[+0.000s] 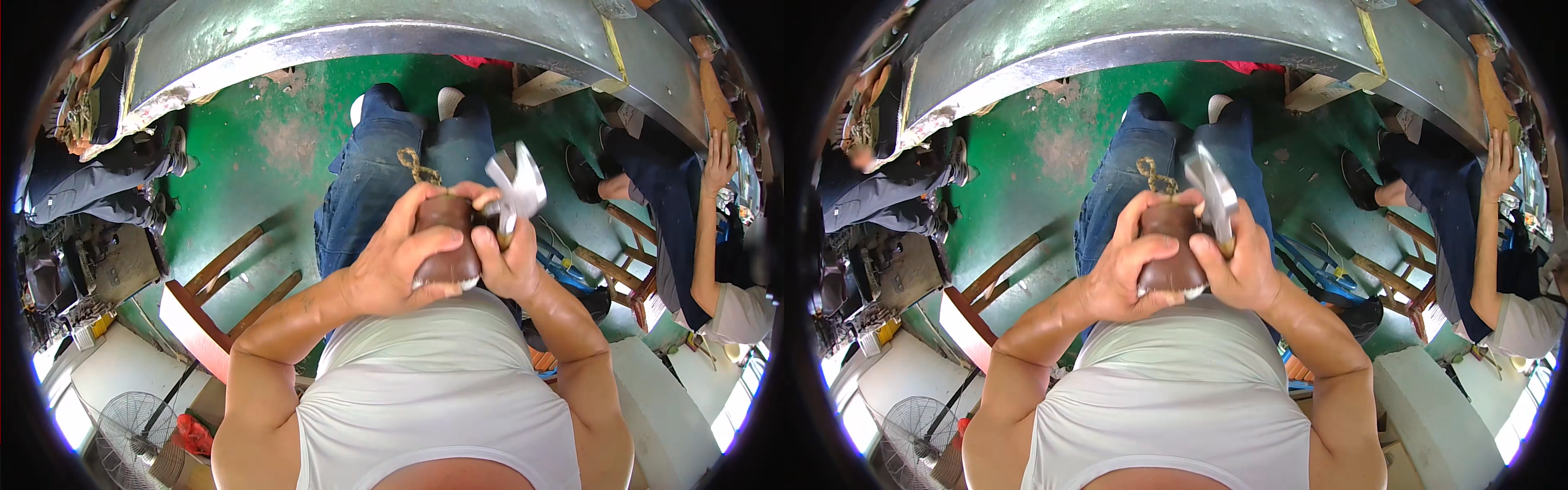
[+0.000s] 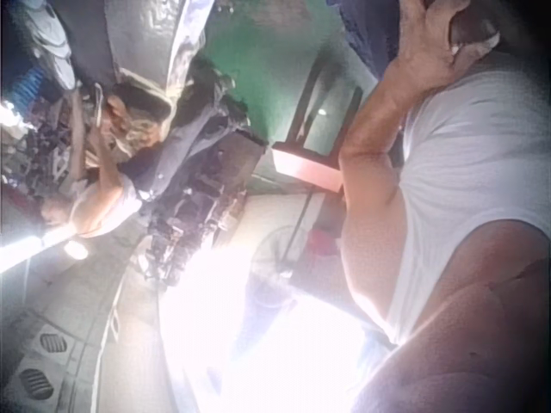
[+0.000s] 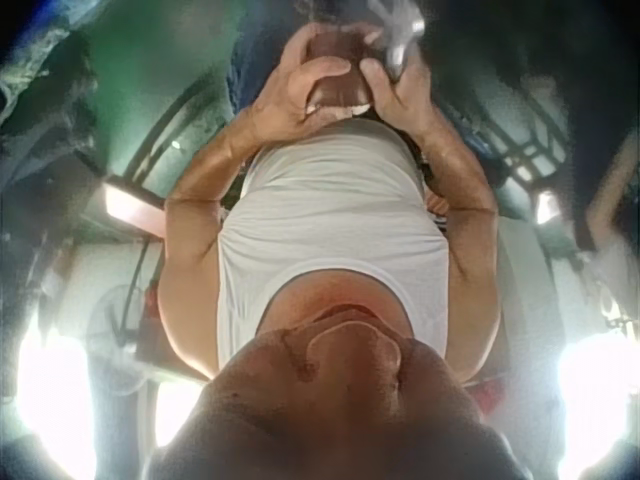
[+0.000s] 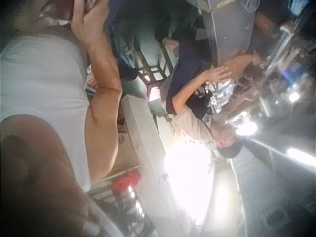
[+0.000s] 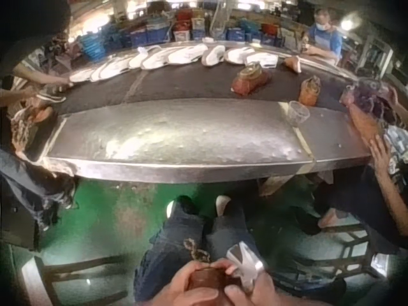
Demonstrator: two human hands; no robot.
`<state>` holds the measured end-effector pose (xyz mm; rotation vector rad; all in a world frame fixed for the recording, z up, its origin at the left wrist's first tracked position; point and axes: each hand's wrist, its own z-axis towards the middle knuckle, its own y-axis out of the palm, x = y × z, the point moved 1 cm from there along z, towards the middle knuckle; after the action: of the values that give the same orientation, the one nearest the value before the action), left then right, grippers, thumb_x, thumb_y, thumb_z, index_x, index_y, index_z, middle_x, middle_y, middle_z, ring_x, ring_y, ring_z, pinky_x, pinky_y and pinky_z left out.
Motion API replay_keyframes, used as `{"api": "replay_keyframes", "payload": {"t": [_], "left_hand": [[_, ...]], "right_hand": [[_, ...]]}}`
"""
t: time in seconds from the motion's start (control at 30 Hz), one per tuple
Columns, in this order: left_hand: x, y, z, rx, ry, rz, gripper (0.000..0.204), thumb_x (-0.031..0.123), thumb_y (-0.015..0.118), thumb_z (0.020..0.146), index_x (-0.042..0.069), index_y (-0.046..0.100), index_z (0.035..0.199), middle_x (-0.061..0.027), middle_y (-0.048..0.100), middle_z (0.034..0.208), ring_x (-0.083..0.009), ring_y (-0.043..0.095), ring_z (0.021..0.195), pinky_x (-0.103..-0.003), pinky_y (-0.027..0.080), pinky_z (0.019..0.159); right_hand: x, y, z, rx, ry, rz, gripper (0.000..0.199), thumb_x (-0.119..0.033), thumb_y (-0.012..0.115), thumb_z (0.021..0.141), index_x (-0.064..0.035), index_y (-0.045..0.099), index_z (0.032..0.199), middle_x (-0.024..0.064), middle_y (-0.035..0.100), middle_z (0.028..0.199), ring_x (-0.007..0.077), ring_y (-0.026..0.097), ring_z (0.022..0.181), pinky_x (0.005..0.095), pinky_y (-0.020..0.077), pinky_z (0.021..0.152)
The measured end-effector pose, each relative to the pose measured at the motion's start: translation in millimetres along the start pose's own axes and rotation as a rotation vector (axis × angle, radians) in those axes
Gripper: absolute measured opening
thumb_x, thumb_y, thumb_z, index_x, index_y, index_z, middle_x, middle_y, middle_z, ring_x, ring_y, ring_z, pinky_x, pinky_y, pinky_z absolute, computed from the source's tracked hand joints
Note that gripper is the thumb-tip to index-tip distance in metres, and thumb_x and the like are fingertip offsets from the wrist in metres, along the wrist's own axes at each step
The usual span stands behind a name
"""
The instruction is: Manually pull the upper material over the last and secure it using specialized pliers/pincers.
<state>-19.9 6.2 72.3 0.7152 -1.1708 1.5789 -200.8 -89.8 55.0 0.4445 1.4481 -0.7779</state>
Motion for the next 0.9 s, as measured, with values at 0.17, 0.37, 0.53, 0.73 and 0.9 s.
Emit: {"api": "replay_keyframes", "payload": {"t": [0.17,0.37,0.53,0.73,0.9], "left_hand": [[-22,-8,22,-0.033,-0.049,0.002,0.069,0.015,0.076,0.081,0.009,0.037,0.137,-0.0287,0.032,0.146,-0.0468,0.036,0.135,-0.052,0.033,0.111],[-79,32,-29,0.103,-0.517,-0.358,0.087,0.013,0.067,0.092,0.006,0.010,0.158,-0.0217,0.035,0.153,-0.0328,0.031,0.145,-0.039,0.026,0.118],[-94,25,-15,0.233,-0.598,-0.136,0.061,0.027,0.054,0.102,0.002,0.031,0.153,-0.0230,0.043,0.149,-0.0292,0.039,0.141,-0.037,0.031,0.115],[-116,28,-42,0.131,-0.973,-0.174,0.048,0.036,0.046,0.106,-0.005,0.057,0.127,-0.0108,0.069,0.108,-0.0180,0.064,0.094,-0.032,0.051,0.084],[-88,11,-26,-0.023,-1.048,-0.844,0.049,-0.003,0.052,0.082,-0.001,0.056,0.131,-0.0097,0.066,0.114,-0.0172,0.066,0.099,-0.029,0.055,0.082]], "right_hand": [[-5,-10,40,0.076,0.022,-0.147,0.029,-0.022,0.060,0.097,-0.0007,0.056,0.116,0.0184,0.069,0.096,0.0326,0.070,0.088,0.0384,0.0530,0.078],[26,-18,53,0.153,0.182,-0.216,0.030,-0.030,0.054,0.102,-0.0013,0.059,0.110,0.0157,0.068,0.088,0.0306,0.068,0.078,0.0381,0.0518,0.074],[45,-6,26,0.102,0.300,-0.284,0.059,-0.041,0.081,0.078,0.0052,0.057,0.106,0.0189,0.068,0.094,0.0277,0.067,0.087,0.0366,0.0516,0.080],[86,-11,0,-0.006,0.518,-0.067,0.044,-0.020,0.079,0.080,0.0037,0.056,0.110,0.0059,0.061,0.087,0.0138,0.057,0.077,0.0302,0.0502,0.071],[71,-28,0,-0.155,0.587,-0.075,0.039,-0.015,0.074,0.078,0.0045,0.056,0.107,0.0094,0.063,0.084,0.0190,0.060,0.076,0.0336,0.0509,0.072]]}}
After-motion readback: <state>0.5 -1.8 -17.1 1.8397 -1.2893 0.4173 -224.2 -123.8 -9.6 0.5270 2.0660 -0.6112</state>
